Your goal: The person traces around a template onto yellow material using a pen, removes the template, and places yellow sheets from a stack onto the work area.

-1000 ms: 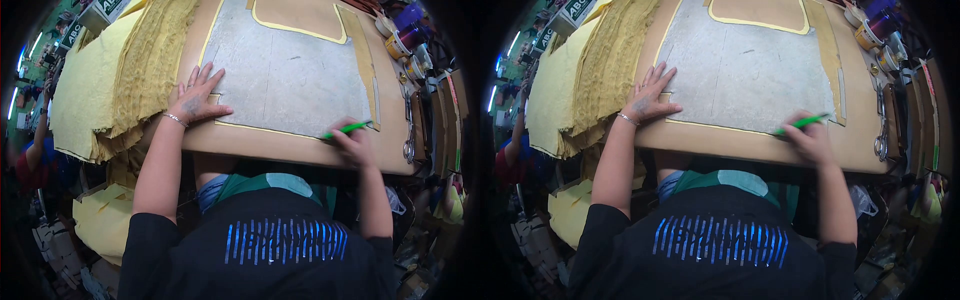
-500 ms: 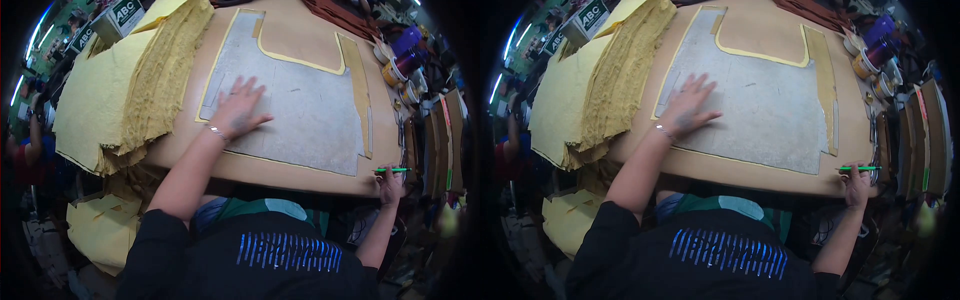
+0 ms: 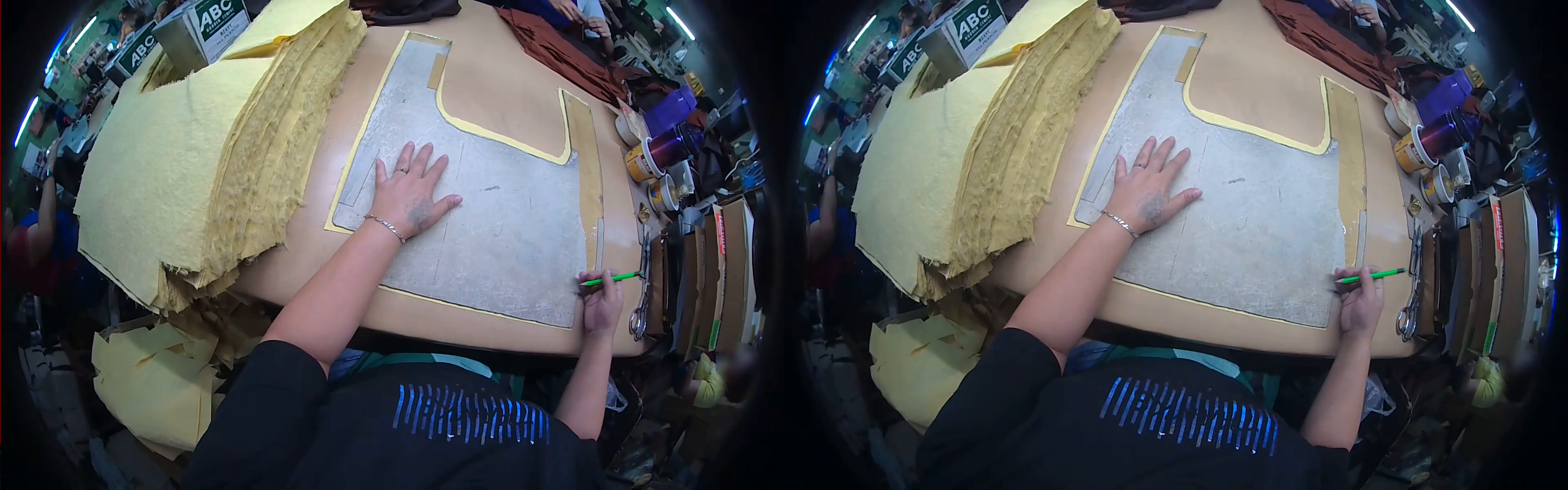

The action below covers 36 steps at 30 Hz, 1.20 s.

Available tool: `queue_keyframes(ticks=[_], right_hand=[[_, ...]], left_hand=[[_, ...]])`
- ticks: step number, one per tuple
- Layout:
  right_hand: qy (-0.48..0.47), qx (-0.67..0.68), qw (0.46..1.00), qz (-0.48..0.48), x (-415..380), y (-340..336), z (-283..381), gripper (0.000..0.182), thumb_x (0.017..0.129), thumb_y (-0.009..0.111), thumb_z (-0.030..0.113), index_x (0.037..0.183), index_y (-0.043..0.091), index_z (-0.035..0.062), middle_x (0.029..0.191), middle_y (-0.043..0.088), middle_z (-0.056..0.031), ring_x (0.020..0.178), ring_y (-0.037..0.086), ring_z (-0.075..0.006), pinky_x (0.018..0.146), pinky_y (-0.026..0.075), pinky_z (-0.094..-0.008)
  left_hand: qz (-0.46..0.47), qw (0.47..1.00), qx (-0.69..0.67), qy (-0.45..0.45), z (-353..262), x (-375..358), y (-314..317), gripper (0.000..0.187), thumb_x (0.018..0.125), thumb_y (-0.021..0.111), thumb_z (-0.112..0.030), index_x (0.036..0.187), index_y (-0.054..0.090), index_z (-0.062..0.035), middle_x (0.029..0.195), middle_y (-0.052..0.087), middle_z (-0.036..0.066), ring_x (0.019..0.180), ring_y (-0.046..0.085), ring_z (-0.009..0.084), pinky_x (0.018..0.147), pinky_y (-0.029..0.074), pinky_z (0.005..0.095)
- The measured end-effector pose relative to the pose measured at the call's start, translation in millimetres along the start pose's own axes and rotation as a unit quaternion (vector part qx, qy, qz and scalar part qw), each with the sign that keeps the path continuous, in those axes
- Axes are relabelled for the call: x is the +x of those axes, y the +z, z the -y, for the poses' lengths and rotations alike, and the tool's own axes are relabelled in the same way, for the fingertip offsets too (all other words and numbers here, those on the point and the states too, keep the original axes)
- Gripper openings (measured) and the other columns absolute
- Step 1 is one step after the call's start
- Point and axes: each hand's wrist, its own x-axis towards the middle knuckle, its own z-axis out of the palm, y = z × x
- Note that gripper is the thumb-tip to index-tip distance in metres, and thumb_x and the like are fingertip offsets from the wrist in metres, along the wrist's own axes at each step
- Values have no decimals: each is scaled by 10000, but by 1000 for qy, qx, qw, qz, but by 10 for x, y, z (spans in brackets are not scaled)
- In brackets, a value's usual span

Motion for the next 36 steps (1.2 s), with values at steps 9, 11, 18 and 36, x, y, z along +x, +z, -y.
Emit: queue_keyframes(ticks=[9,11,18,36], right_hand=[[-207,-652,724,-94,943,-244,-47,229,749,554,190,860,554,-11,746,560,-144,696,557,-259,629,437,-340],[-180,-631,747,-105,922,-181,-11,254,729,581,207,848,563,-17,746,576,-169,709,571,-265,645,439,-339],[-139,-571,802,-110,838,-107,-30,295,705,600,255,832,563,-9,756,584,-172,718,575,-285,665,443,-351],[-139,-566,801,-137,732,-13,-38,364,686,628,302,852,552,-13,872,546,-193,840,533,-326,744,424,-392]], left_hand=[[-178,977,-112,19,188,-17,-10,383,749,569,-301,1039,522,-55,1107,472,138,1055,420,283,877,340,413],[-259,961,-84,-46,330,-72,-96,267,726,602,-218,905,561,-25,911,531,124,868,490,271,768,395,357],[-172,965,-84,-178,776,-176,-132,342,727,588,-290,883,542,11,883,539,187,841,514,324,722,418,385],[-215,930,-220,-200,774,-164,-27,402,724,595,-302,918,490,34,820,543,147,747,527,238,685,420,327]])
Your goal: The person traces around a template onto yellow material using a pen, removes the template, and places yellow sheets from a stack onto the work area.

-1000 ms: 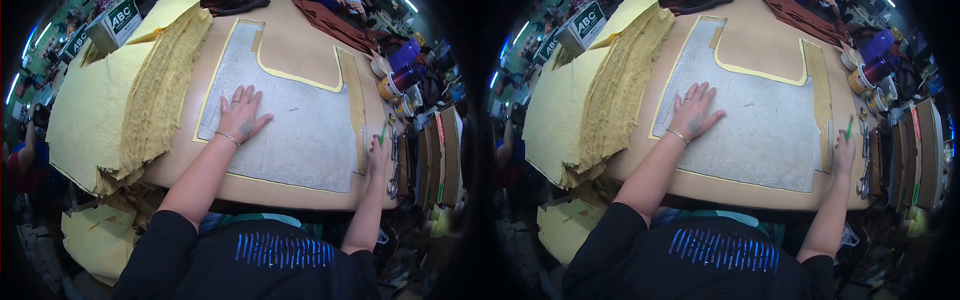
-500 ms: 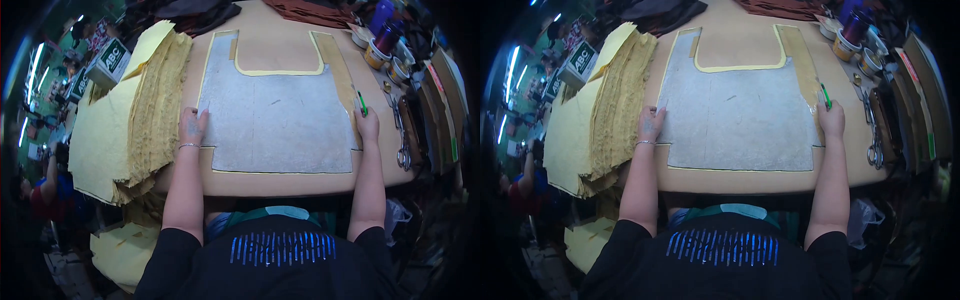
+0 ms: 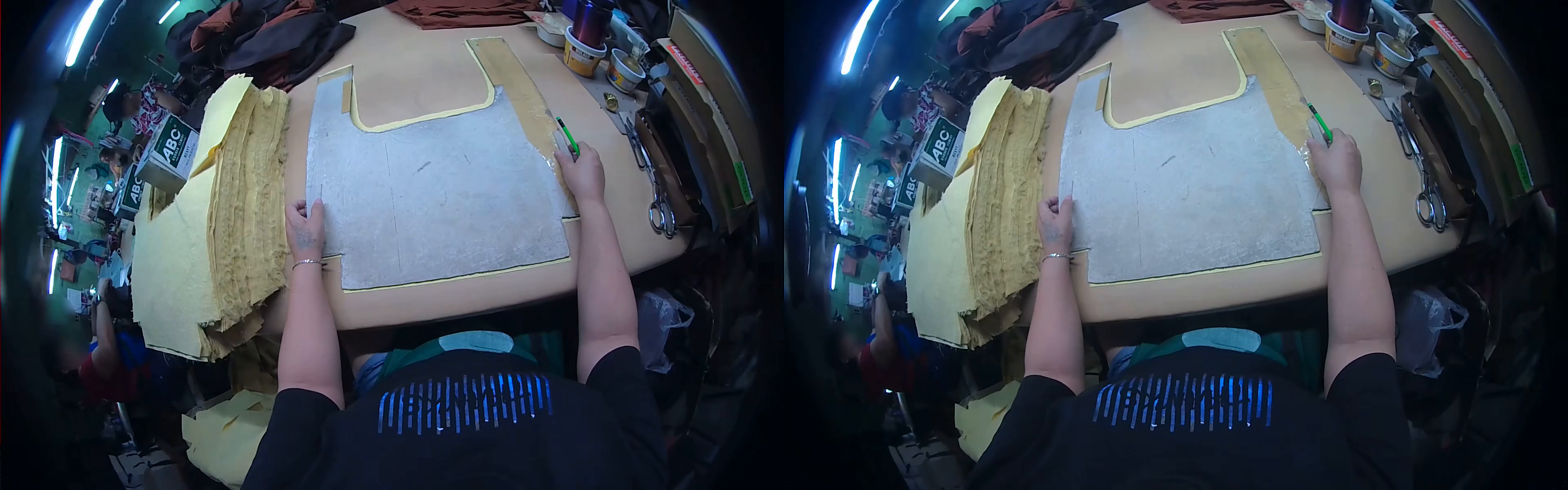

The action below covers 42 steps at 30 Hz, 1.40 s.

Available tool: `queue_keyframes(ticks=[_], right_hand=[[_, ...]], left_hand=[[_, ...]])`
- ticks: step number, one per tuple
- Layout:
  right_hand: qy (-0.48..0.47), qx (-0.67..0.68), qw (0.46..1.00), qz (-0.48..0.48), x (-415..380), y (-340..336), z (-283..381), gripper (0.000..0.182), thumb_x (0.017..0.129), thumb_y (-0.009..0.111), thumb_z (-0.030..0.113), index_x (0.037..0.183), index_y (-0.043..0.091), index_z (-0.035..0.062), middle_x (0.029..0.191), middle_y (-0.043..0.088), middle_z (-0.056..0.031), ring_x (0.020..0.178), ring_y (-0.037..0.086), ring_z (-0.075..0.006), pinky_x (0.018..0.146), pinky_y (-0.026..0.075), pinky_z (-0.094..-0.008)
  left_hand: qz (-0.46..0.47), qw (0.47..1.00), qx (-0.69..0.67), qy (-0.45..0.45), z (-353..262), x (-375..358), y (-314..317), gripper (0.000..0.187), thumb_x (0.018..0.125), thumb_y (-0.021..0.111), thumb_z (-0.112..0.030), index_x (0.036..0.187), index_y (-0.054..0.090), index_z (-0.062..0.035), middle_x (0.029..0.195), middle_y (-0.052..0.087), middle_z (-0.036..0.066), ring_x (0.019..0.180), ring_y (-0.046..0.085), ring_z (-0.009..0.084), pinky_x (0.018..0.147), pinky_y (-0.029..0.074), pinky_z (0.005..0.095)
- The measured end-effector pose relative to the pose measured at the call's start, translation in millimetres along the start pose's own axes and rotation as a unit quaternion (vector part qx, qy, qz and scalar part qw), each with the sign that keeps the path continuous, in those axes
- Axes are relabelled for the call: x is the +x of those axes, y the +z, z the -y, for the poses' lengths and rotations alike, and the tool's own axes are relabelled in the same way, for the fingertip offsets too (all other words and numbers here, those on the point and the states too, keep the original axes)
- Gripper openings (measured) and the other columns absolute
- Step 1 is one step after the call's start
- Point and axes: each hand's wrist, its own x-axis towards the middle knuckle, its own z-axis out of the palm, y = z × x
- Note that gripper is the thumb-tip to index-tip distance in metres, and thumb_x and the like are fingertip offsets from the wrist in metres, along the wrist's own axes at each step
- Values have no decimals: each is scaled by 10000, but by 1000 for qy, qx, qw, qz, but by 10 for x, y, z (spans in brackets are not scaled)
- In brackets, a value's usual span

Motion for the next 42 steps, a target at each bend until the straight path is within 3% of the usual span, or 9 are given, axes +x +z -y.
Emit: queue_keyframes(ticks=[7,13,22,42], right_hand=[[1,-13,1000,2,44,33,9,367,687,631,308,852,559,-11,852,551,-192,822,539,-331,734,429,-392],[0,-17,1000,-3,51,54,26,372,688,631,317,855,561,-8,852,554,-197,822,543,-329,731,431,-391],[-12,-17,1000,-5,100,112,-37,369,693,626,329,847,557,2,830,555,-197,806,545,-331,717,432,-396],[-25,-14,1000,-4,114,111,-73,354,690,637,311,859,562,9,776,576,-187,728,571,-304,655,444,-377]], left_hand=[[17,995,87,49,73,57,61,461,712,590,-302,1037,485,8,1005,535,185,928,509,313,803,396,368],[19,988,136,66,-50,54,25,463,706,595,-307,1042,490,-6,1036,510,189,971,477,316,838,371,370],[14,986,160,41,-105,4,7,470,693,600,-334,1039,495,-34,997,494,177,955,467,315,834,366,381],[1,978,194,78,-67,-16,26,457,701,607,-348,1027,494,-48,980,470,173,937,459,340,820,374,396]])
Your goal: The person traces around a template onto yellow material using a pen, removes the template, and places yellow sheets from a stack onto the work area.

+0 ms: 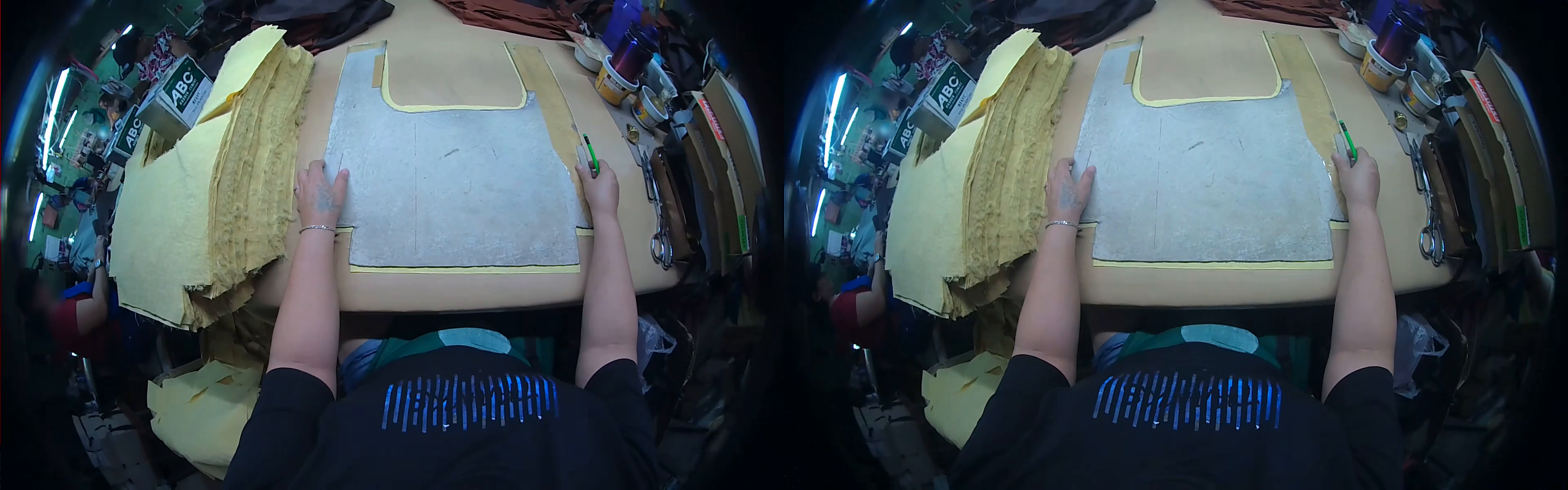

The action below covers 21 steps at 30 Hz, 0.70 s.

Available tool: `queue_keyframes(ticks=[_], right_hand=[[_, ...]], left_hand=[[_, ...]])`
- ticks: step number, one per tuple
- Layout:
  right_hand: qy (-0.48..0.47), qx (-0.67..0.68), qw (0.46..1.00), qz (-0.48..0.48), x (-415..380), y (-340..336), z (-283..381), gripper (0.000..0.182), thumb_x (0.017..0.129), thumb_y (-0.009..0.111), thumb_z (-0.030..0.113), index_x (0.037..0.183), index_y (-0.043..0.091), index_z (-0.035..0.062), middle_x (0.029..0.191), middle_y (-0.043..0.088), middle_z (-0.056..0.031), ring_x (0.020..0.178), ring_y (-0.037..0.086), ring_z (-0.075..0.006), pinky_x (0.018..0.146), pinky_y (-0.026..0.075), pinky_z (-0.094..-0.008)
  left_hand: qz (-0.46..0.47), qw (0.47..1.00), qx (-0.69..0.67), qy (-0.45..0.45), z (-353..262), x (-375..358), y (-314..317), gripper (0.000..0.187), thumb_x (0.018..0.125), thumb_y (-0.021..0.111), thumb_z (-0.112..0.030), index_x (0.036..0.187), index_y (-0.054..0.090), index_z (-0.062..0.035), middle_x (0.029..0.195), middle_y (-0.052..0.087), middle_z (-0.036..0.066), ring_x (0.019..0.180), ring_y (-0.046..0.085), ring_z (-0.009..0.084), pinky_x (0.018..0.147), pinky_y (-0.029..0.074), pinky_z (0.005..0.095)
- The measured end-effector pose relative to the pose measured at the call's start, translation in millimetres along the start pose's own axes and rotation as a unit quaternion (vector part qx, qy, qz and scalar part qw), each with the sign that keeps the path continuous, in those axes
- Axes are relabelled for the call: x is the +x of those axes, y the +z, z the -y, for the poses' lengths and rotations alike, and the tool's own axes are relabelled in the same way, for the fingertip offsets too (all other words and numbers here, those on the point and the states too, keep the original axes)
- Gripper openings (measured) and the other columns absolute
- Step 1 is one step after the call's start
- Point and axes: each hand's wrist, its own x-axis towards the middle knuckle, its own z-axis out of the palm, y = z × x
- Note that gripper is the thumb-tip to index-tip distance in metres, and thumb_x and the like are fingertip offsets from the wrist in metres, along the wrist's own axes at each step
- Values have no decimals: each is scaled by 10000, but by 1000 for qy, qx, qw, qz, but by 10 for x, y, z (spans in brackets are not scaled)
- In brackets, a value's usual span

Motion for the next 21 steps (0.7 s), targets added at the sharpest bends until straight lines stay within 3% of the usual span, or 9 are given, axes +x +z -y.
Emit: queue_keyframes(ticks=[21], right_hand=[[-2,24,1000,15,-21,-49,6,343,683,648,291,833,561,-5,735,580,-166,682,574,-281,629,445,-359]], left_hand=[[24,1000,11,-9,-29,-11,-75,458,699,605,-378,1011,515,-56,962,469,163,903,479,341,788,395,407]])
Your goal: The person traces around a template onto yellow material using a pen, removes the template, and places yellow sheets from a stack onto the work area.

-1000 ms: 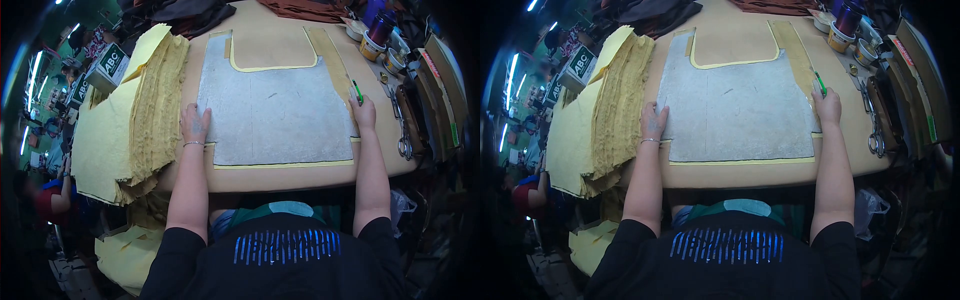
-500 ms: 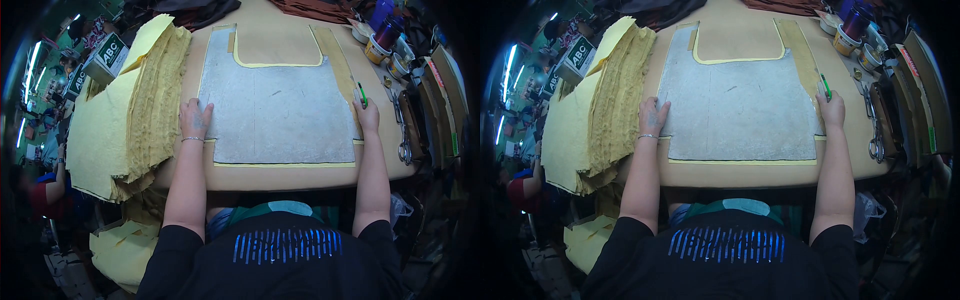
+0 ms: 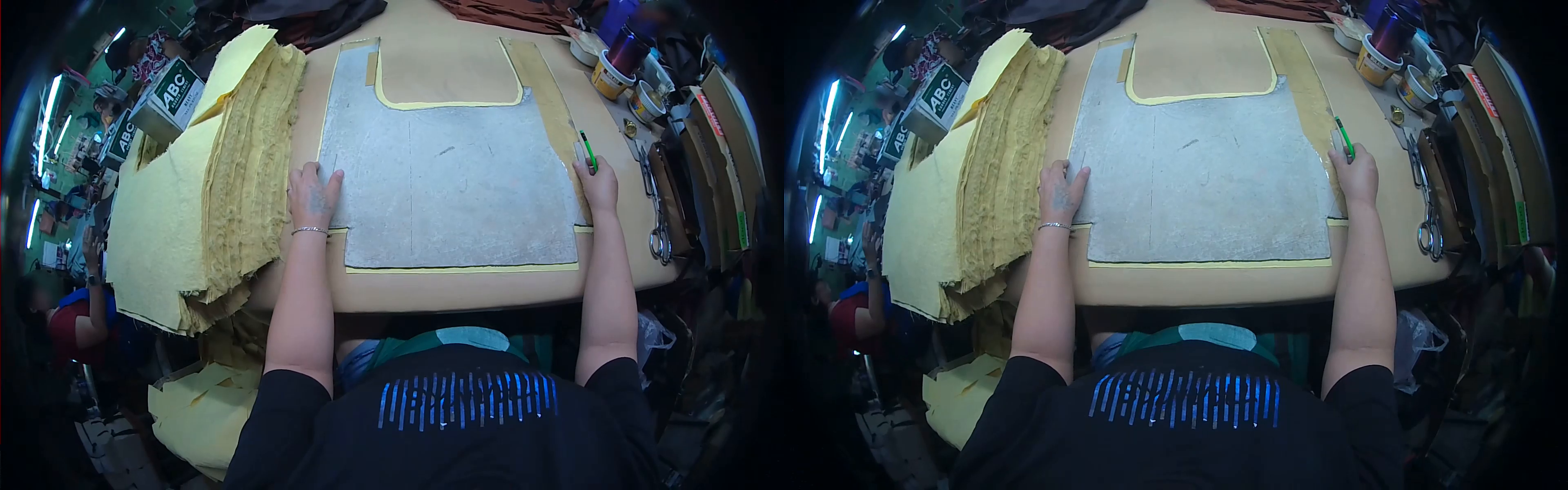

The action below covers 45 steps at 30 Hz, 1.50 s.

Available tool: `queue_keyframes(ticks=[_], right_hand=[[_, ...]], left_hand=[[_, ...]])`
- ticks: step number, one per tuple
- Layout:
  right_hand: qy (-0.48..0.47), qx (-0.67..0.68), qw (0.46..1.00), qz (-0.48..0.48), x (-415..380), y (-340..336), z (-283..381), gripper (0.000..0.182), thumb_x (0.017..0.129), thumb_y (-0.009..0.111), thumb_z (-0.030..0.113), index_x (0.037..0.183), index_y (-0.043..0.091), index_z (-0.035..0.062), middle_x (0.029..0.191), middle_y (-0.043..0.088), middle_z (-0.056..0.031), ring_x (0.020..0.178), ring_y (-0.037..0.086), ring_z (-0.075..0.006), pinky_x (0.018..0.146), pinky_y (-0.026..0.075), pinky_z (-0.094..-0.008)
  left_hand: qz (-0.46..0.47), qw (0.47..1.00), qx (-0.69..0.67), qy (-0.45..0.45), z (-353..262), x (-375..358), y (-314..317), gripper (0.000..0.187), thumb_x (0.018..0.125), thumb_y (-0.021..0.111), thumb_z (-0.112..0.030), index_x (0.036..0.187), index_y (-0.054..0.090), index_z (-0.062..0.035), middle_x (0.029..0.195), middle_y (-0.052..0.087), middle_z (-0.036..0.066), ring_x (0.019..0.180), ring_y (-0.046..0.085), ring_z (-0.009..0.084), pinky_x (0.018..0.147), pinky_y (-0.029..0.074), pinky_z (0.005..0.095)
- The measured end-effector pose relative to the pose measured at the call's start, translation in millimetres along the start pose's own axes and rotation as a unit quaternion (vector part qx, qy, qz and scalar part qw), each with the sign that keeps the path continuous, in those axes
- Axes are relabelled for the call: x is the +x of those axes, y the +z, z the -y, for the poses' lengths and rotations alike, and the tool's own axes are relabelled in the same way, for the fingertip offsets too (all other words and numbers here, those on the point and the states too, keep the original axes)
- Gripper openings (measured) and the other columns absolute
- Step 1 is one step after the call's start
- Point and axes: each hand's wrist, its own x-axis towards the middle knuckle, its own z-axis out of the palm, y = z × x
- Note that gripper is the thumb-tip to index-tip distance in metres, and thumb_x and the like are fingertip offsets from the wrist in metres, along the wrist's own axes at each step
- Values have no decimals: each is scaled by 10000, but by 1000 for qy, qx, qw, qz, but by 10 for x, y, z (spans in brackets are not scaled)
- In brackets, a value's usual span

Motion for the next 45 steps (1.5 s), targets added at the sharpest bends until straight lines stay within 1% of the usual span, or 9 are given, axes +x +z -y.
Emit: queue_keyframes(ticks=[13,18,20,22,27,30,36,41,45], right_hand=[[-10,10,1000,-2,-8,-9,-43,347,677,651,298,819,557,-5,728,580,-167,673,569,-290,624,442,-356],[-57,23,998,-1,80,38,-149,319,692,639,276,805,549,-8,711,579,-154,659,564,-260,618,435,-342],[-75,71,995,9,227,89,-345,301,731,614,264,797,544,-22,687,567,-104,625,534,-198,590,424,-307],[-33,138,990,3,293,79,-405,290,780,577,264,800,547,-23,644,518,-35,563,468,-130,525,384,-256],[48,442,895,-40,174,-8,493,255,859,473,269,833,531,23,659,432,14,519,363,-60,476,302,-187],[-23,419,899,125,-176,-32,1410,273,867,455,267,833,530,7,680,442,9,520,372,-64,485,312,-187],[-161,370,760,510,-824,564,2869,168,810,549,164,871,514,11,774,528,-38,686,523,-96,638,418,-207],[-337,140,748,554,-1123,1075,3427,182,743,622,144,852,536,27,727,588,-53,711,554,-136,693,410,-244],[-372,65,745,550,-1253,1084,3552,169,737,626,148,842,544,43,727,591,-47,711,555,-131,692,403,-241]], left_hand=[[7,1000,13,-2,-20,-9,-18,435,709,594,-345,1025,506,-59,997,466,159,930,475,333,795,386,418],[-129,985,14,109,-373,-176,111,300,723,551,-220,981,524,-71,1011,474,136,964,469,311,784,383,441],[-117,970,-40,210,-505,-169,268,266,726,544,-202,950,525,-60,1010,473,127,959,467,298,771,385,434],[85,981,-73,156,-803,-199,7,325,722,568,-212,987,502,-36,1055,462,132,1001,441,307,853,368,408],[147,976,-81,142,-884,110,135,417,753,536,-331,1065,470,-63,1163,401,124,1136,326,305,894,302,499],[85,984,-57,146,-694,114,339,536,774,477,-404,1198,379,-92,1304,270,124,1242,168,309,931,182,588],[143,978,-87,124,-617,143,289,599,787,424,-454,1261,306,-107,1357,186,110,1267,100,308,946,75,612],[52,973,143,174,-613,91,548,629,818,322,-489,1299,240,-93,1359,192,130,1270,95,325,991,75,514],[87,978,24,190,-543,81,352,651,815,316,-494,1304,221,-75,1365,157,150,1269,85,341,958,133,564]])
